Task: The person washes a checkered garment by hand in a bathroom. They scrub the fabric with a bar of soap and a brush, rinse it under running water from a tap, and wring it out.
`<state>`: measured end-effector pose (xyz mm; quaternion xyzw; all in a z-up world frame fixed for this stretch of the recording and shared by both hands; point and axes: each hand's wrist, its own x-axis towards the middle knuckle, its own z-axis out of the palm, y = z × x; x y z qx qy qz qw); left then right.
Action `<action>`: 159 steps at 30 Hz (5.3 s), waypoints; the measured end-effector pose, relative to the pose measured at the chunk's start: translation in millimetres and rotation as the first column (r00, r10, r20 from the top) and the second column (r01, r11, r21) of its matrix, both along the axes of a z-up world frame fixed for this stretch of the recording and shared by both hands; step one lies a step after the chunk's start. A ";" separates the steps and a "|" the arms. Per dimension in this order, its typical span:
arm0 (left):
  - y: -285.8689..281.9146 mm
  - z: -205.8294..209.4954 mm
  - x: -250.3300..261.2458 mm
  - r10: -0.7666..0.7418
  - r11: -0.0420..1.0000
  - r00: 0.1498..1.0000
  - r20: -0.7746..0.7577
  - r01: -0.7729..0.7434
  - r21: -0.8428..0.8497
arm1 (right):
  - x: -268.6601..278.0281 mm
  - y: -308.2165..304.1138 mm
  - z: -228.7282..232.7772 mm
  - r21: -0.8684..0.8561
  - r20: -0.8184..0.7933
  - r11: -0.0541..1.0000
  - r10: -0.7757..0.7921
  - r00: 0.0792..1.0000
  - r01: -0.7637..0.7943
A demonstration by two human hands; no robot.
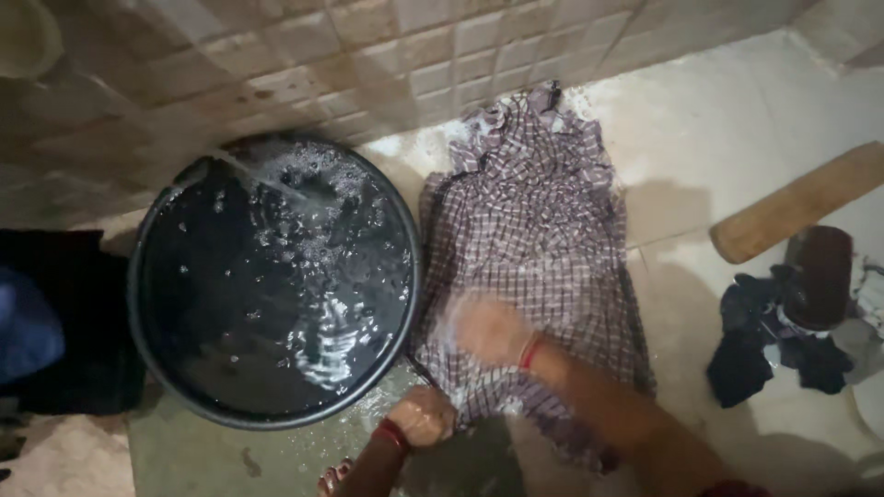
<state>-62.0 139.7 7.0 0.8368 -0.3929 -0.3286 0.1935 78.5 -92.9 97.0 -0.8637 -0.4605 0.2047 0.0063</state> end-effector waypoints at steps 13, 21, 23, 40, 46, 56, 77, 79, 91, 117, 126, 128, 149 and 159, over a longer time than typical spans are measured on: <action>8.1 -28.6 -17.8 0.003 0.995 0.958 0.288 0.027 -0.099 | -32.6 61.7 -9.4 0.523 0.082 0.851 -0.010 0.997 -0.035; 8.0 -18.2 -16.5 0.059 0.970 0.921 0.384 0.037 -0.239 | 145.9 1.5 -55.8 0.514 0.191 0.659 -0.711 0.676 0.548; 7.1 -12.7 -14.7 0.027 0.980 0.919 0.393 0.052 -0.191 | 92.1 20.4 -63.8 0.491 0.252 0.635 -0.759 0.601 0.596; 4.8 -10.2 -11.5 0.023 0.988 0.940 0.340 0.030 -0.150 | 32.6 -18.7 -21.0 0.587 0.097 0.450 -0.865 0.493 0.673; 10.3 -16.8 -21.5 -0.007 0.991 0.924 0.382 0.059 -0.124 | -31.9 16.8 2.7 0.477 -0.076 0.877 -0.028 0.997 0.061; -83.4 25.5 130.5 0.417 0.902 0.795 0.440 -0.422 -0.094 | 90.2 -151.1 -63.2 0.287 0.414 0.582 -0.792 0.449 0.761; -112.7 40.9 101.4 0.500 0.866 0.781 0.374 -0.443 -0.233 | -2.5 -167.9 -68.9 0.526 0.045 0.335 -0.929 0.368 0.782; -105.4 38.6 106.3 0.413 0.908 0.843 0.345 -0.350 -0.232 | 0.1 -131.6 -51.9 0.734 0.023 0.299 -0.908 0.418 0.610; -13.2 2.7 3.5 0.105 0.983 0.973 0.207 -0.069 -0.173 | 68.4 -96.0 -49.1 0.300 0.182 0.809 -0.568 0.803 0.505; -27.4 65.8 32.5 0.013 0.998 0.960 0.281 0.007 -0.069 | -16.3 -229.9 -53.6 0.270 0.236 0.587 -0.809 0.539 0.763; -102.1 83.4 115.3 0.398 0.913 0.886 0.240 -0.408 -0.006 | 0.3 -208.7 -33.4 0.199 0.248 0.414 -0.898 0.363 0.889; -88.3 77.0 93.7 0.387 0.921 0.884 0.263 -0.356 -0.157 | -5.9 -137.7 -20.7 0.535 0.132 0.463 -0.872 0.471 0.707; -14.5 18.3 17.5 0.025 0.994 0.980 0.197 -0.003 -0.109 | -21.6 -9.1 -43.9 0.621 -0.147 0.461 -0.726 0.672 0.634; -21.0 27.1 26.5 -0.035 0.997 0.998 0.061 0.031 0.065 | 137.3 -68.2 -47.1 0.406 0.050 0.581 -0.785 0.618 0.706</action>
